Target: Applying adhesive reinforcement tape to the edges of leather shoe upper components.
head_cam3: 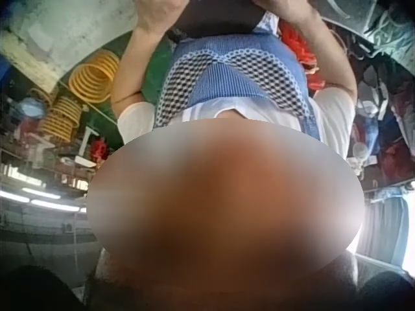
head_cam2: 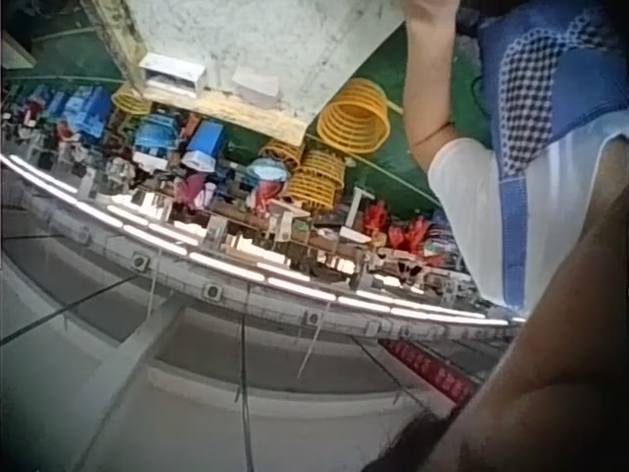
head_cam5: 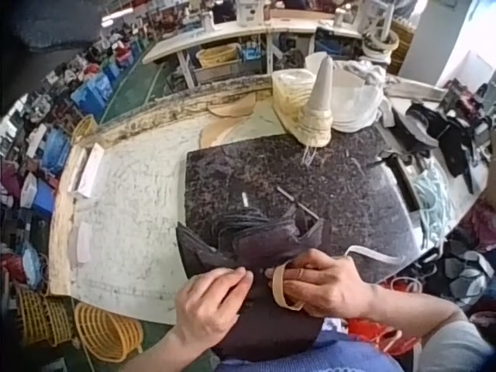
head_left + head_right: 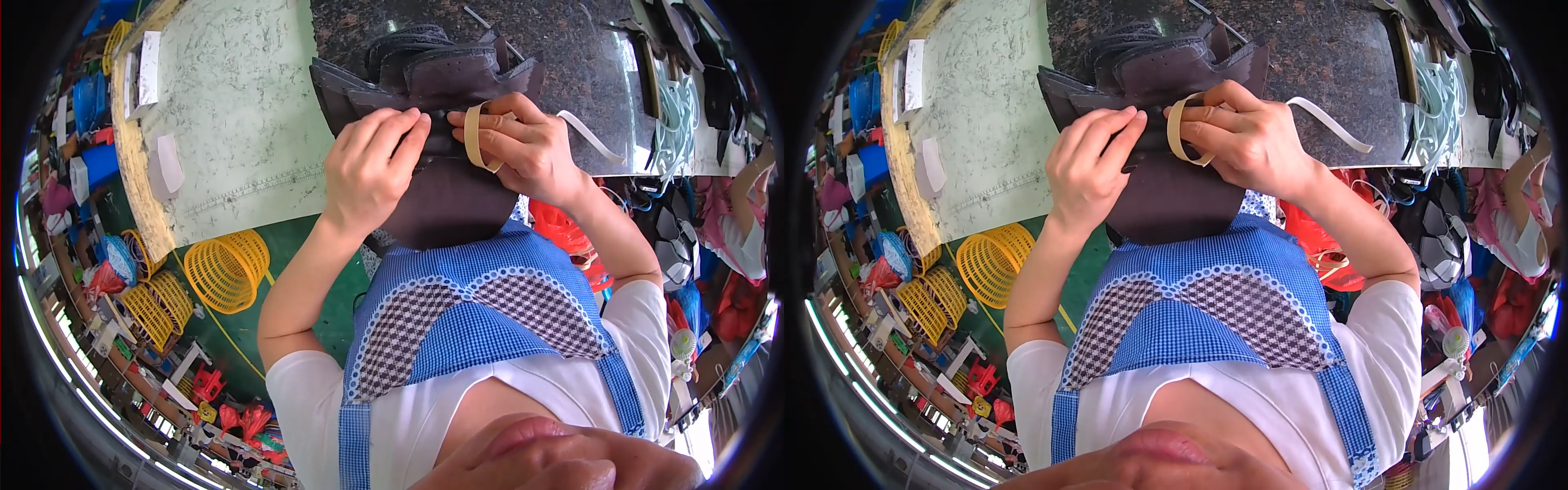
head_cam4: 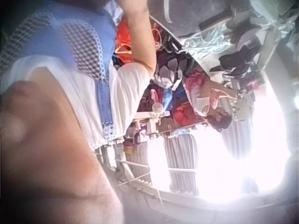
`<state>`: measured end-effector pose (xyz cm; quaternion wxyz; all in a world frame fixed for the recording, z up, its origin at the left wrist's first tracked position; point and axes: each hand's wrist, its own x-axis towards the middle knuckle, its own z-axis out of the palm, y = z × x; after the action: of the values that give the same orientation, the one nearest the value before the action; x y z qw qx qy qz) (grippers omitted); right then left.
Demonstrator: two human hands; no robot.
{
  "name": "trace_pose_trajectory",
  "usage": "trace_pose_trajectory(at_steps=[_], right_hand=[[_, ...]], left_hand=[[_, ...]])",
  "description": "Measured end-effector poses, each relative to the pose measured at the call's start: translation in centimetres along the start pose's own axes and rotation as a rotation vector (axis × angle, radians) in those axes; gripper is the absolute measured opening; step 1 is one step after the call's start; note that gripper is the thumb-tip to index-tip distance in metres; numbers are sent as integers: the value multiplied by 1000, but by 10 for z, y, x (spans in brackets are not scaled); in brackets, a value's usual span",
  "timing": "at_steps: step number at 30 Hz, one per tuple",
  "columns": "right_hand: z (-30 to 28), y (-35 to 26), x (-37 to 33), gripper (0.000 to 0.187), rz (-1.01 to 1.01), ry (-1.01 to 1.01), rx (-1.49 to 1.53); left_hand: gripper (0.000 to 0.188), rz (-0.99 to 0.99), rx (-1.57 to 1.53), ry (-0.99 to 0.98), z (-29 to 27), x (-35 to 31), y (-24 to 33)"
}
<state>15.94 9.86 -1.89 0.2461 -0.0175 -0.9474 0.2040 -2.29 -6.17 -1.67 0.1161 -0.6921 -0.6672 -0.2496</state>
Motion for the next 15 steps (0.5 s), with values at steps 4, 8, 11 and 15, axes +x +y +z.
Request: trace_pose_trajectory(at_steps=[4, 8, 11, 15], right_hand=[[-6, -3, -3, 32, 57, -70, -35], [-14, -8, 1, 36, 48, -145, -38], [-19, -9, 6, 45, 32, -192, -18], [-13, -23, 19, 51, 37, -243, -41]], left_hand=[[36, -66, -82, -295, -31, -16, 13], [33, -117, -219, -373, -52, -38, -1], [31, -280, -234, -189, -38, -24, -1], [29, -391, -197, -36, -3, -10, 6]])
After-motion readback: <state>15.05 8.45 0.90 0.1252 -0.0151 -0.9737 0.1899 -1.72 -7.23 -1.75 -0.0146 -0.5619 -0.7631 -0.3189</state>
